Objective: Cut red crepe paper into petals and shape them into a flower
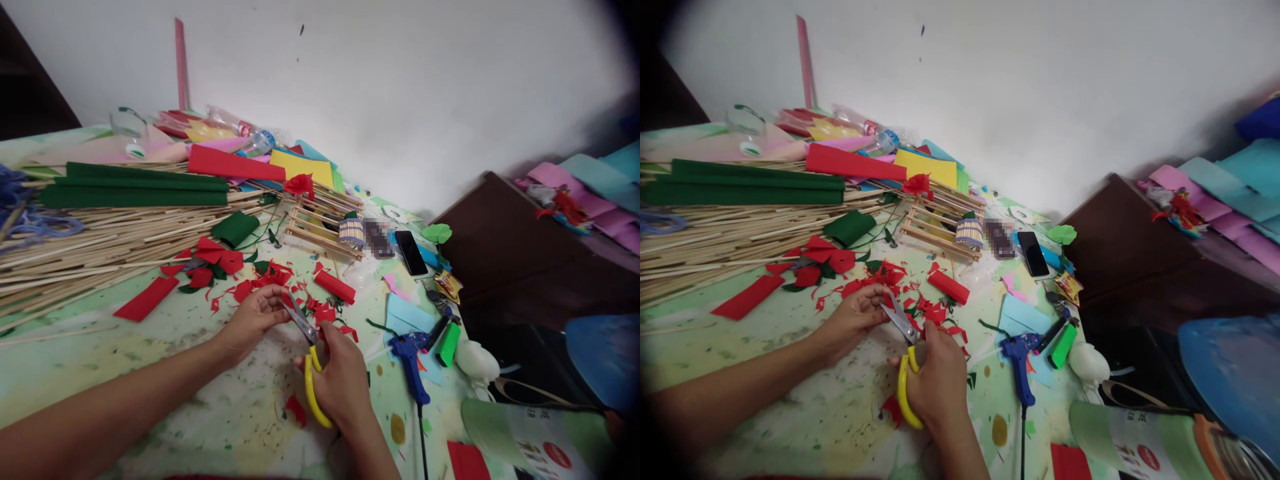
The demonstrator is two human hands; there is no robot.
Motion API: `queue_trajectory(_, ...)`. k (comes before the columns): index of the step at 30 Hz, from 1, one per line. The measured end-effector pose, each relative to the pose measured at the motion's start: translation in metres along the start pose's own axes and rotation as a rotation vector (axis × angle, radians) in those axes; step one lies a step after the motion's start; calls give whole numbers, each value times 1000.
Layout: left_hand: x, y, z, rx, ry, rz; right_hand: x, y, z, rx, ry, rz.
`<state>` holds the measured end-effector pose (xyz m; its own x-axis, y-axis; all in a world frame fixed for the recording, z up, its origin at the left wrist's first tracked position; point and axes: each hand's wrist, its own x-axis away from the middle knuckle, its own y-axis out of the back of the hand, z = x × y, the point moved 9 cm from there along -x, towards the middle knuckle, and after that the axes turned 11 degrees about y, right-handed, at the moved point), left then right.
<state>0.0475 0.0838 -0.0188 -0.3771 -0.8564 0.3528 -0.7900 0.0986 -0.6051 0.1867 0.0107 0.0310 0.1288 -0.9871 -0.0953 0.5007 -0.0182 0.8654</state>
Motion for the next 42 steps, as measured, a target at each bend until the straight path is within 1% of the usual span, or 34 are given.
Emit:
queue_trajectory(7, -1, 0, -1, -18, -6, 13, -1, 0, -1, 27, 3, 8)
queue_trajectory(10, -1, -1, 0, -14, 6, 33, 0, -1, -1, 46, 14, 6)
queue_trajectory(17, -1, -1, 0, -2, 41, 28, 2, 2, -1, 105, 44, -4)
queue_trajectory(22, -1, -3, 1, -14, 62, 56, 0, 3, -4, 123, 3, -13)
queue_trajectory(26, -2, 1, 2, -10, 50, 31, 0, 3, -6, 123, -20, -18)
queue_trajectory(30, -3, 3, 2, -37, 32, 27, -1, 4, -4, 87, 6, -32)
queue_trajectory(42, -6, 5, 6, -81, 66, -7, -1, 3, -5, 33, 17, -25)
